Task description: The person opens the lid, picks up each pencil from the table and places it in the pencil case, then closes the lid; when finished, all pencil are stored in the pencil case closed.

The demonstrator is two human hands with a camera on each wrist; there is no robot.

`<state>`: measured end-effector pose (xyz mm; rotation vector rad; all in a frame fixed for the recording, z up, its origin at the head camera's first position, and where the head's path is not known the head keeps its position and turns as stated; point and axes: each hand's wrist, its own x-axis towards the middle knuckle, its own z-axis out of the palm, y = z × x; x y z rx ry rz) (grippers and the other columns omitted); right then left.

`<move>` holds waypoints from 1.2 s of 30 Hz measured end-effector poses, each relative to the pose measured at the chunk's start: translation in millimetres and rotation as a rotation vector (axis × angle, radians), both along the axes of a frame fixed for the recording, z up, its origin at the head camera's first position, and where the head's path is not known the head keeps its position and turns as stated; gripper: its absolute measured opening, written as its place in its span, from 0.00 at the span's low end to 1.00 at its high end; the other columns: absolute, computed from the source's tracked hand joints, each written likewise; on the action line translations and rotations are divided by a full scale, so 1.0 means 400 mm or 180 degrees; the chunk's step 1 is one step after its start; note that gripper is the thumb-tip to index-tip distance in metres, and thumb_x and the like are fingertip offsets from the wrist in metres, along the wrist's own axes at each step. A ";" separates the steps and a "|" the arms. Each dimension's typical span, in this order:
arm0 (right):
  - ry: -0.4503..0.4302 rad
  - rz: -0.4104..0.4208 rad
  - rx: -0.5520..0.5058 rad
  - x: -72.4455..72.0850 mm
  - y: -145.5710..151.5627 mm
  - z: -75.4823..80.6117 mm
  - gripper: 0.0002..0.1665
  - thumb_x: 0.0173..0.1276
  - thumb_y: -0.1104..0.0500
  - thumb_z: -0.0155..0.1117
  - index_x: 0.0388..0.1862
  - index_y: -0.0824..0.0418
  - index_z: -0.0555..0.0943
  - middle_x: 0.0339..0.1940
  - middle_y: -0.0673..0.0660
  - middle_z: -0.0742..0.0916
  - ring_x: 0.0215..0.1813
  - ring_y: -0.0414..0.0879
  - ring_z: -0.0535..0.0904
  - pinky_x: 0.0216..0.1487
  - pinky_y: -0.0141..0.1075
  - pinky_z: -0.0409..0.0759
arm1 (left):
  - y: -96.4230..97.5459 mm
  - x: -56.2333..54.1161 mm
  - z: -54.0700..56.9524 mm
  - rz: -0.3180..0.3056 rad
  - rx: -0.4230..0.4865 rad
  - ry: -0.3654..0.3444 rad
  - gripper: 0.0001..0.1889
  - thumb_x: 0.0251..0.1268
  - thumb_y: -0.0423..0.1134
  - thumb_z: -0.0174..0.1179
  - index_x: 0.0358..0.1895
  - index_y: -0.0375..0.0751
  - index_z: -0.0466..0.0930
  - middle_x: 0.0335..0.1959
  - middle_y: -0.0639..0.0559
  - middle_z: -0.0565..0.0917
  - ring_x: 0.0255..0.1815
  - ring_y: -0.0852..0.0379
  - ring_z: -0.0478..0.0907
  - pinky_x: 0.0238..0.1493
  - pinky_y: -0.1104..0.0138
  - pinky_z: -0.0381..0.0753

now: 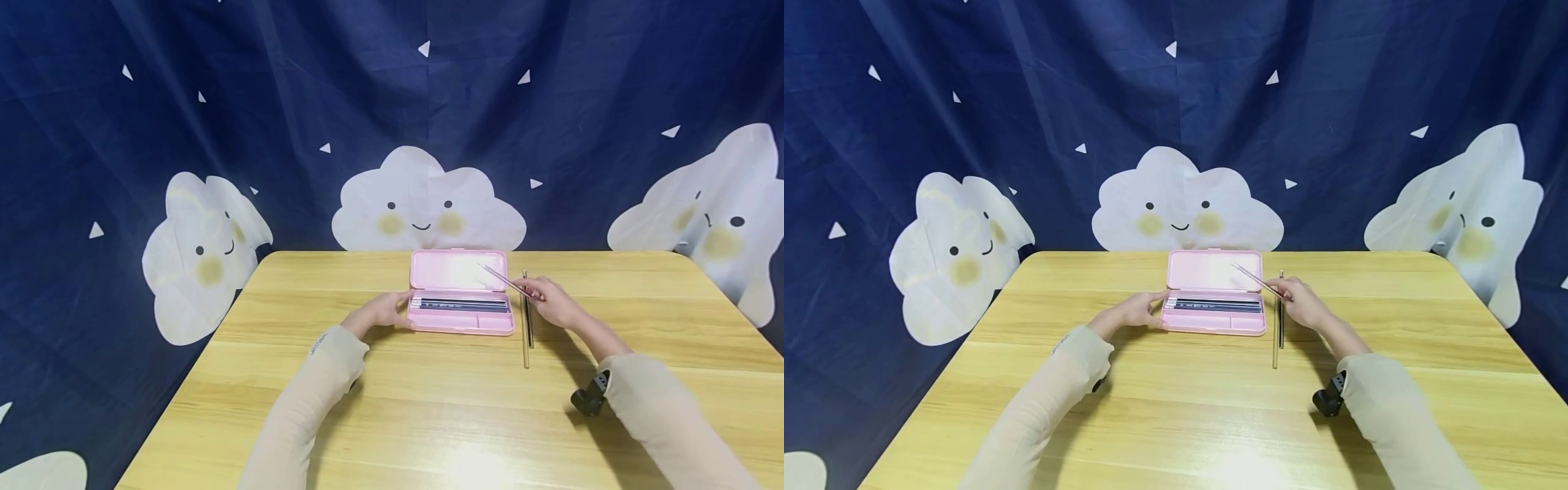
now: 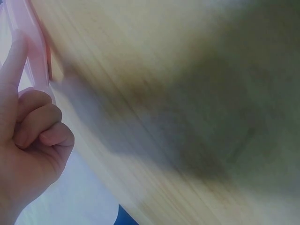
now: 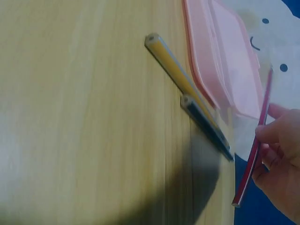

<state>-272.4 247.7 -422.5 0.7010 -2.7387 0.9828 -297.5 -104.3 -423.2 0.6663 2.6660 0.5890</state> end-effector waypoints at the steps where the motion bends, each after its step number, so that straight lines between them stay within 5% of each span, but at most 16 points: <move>1: -0.0012 0.0073 -0.0013 -0.001 -0.006 0.000 0.21 0.54 0.79 0.54 0.49 0.73 0.76 0.29 0.64 0.77 0.32 0.49 0.70 0.33 0.38 0.70 | 0.000 0.000 0.000 -0.0006 0.0006 0.0002 0.46 0.48 0.49 0.68 0.70 0.40 0.54 0.66 0.38 0.62 0.65 0.50 0.62 0.66 0.60 0.59; 14: -0.0025 0.0599 0.0189 -0.021 -0.093 0.001 0.21 0.53 0.80 0.50 0.45 0.72 0.80 0.34 0.62 0.81 0.36 0.51 0.73 0.40 0.42 0.74 | -0.005 0.000 -0.002 -0.0006 0.0017 0.0018 0.46 0.48 0.49 0.69 0.70 0.42 0.54 0.66 0.39 0.63 0.59 0.53 0.66 0.65 0.61 0.61; 21: -0.0028 0.0669 0.0337 -0.036 -0.151 -0.015 0.24 0.51 0.81 0.49 0.44 0.70 0.81 0.26 0.54 0.77 0.30 0.43 0.68 0.34 0.35 0.71 | -0.003 -0.002 -0.001 0.0044 -0.0061 -0.0076 0.46 0.49 0.51 0.67 0.70 0.45 0.53 0.67 0.40 0.61 0.67 0.48 0.59 0.67 0.60 0.58; 36: -0.0174 0.0690 0.0610 -0.058 -0.230 -0.033 0.26 0.51 0.79 0.50 0.48 0.66 0.81 0.29 0.54 0.76 0.34 0.47 0.70 0.40 0.39 0.72 | -0.005 0.002 0.003 0.0088 -0.0038 -0.0086 0.46 0.48 0.52 0.68 0.70 0.47 0.54 0.68 0.42 0.61 0.67 0.48 0.58 0.67 0.60 0.57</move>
